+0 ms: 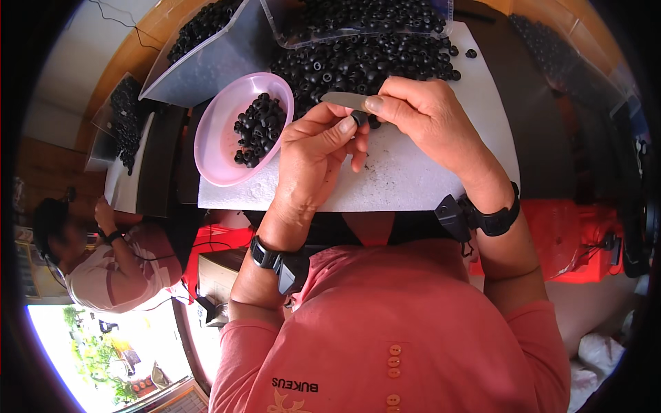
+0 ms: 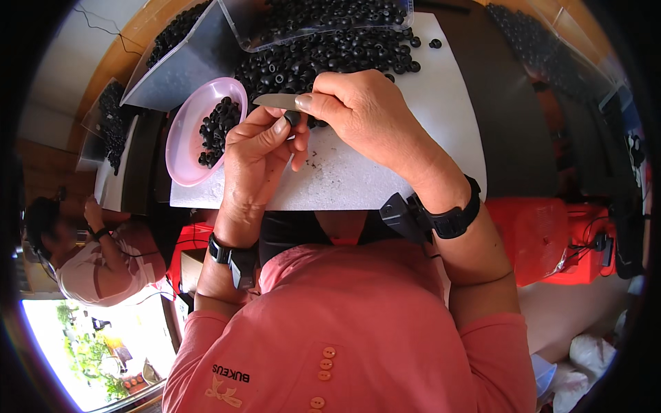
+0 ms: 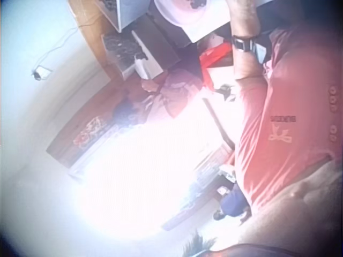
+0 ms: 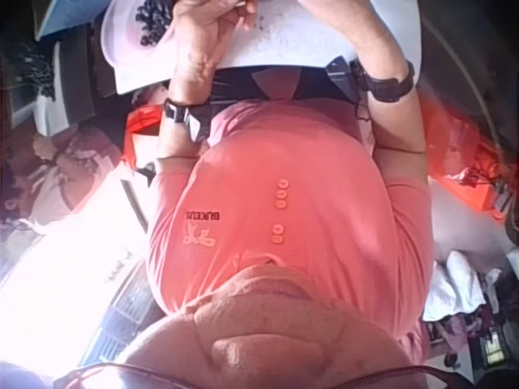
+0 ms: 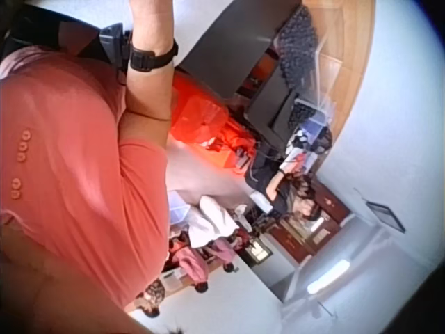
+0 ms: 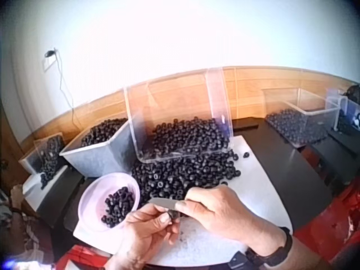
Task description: The person is trimming flash from small black circular rubber parts using a small utility knife.
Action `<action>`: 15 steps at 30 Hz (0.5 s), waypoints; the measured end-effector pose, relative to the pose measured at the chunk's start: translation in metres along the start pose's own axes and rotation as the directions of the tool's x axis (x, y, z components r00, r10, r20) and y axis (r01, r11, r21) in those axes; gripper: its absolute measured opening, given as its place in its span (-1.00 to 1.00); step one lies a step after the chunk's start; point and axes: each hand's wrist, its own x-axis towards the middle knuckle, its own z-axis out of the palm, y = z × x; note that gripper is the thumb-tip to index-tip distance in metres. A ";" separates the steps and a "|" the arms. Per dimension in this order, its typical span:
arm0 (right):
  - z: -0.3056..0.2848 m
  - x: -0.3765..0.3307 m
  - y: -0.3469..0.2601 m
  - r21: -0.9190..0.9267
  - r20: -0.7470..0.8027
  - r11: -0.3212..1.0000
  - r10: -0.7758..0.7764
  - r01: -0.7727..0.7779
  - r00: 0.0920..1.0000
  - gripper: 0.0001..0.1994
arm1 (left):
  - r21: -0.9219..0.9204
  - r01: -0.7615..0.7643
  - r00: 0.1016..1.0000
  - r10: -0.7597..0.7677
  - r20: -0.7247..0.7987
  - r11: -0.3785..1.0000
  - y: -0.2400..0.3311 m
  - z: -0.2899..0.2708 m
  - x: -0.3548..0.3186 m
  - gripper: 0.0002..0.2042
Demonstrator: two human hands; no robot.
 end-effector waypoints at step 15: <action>0.002 0.000 0.000 -0.008 0.019 1.000 -0.015 0.015 1.000 -0.72 | -0.031 0.004 1.000 -0.004 -0.002 1.000 -0.002 -0.003 -0.001 -0.86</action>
